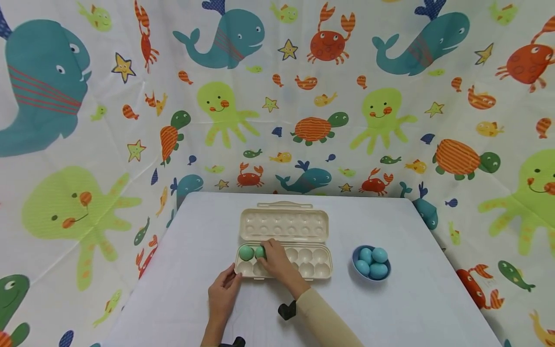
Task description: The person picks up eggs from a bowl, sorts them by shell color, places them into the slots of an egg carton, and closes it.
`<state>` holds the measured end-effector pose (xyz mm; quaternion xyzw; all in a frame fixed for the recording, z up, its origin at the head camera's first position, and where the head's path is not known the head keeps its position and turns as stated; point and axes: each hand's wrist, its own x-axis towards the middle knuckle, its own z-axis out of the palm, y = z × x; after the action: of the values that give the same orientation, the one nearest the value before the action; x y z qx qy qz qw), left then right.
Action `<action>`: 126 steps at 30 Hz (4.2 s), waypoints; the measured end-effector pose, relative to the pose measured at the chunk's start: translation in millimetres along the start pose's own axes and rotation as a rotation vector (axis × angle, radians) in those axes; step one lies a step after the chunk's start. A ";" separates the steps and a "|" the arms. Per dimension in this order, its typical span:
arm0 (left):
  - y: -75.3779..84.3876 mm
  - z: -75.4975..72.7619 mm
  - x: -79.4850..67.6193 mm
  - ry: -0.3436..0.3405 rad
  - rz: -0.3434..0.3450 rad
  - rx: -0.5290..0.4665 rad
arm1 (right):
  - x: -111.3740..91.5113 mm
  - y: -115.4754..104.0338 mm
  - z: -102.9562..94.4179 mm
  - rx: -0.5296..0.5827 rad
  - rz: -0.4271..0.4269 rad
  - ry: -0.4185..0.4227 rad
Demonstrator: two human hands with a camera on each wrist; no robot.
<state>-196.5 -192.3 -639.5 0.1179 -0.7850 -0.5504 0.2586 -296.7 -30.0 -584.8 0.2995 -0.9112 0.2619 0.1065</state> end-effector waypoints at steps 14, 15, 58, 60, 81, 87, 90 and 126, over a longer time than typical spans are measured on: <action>-0.6 -0.3 0.5 0.004 0.012 -0.015 | -2.2 0.7 2.2 -0.081 -0.028 0.017; -1.1 -0.2 0.5 0.004 0.010 -0.015 | -2.8 0.7 2.6 -0.095 -0.024 0.010; -2.3 1.1 1.8 -0.004 0.023 -0.042 | -29.1 20.3 -108.1 -0.153 0.100 0.145; -3.2 1.0 2.3 -0.005 0.023 -0.044 | -33.5 24.2 -114.1 -0.172 0.113 0.163; -2.4 -2.5 5.0 -0.005 -0.013 -0.056 | -83.6 90.6 -167.3 -0.262 0.281 0.343; -0.7 -3.8 5.2 0.006 -0.007 -0.047 | -100.0 110.8 -178.4 -0.288 0.349 0.351; -2.1 -3.6 5.7 0.007 0.003 -0.040 | -105.5 118.1 -183.5 -0.282 0.394 0.336; -2.2 -1.4 5.9 0.007 -0.004 -0.012 | -142.8 161.8 -171.0 -0.156 0.616 0.140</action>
<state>-200.9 -197.0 -639.5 0.1200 -0.7806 -0.5552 0.2608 -273.7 243.1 -558.1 -0.0180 -0.9668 0.2311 0.1076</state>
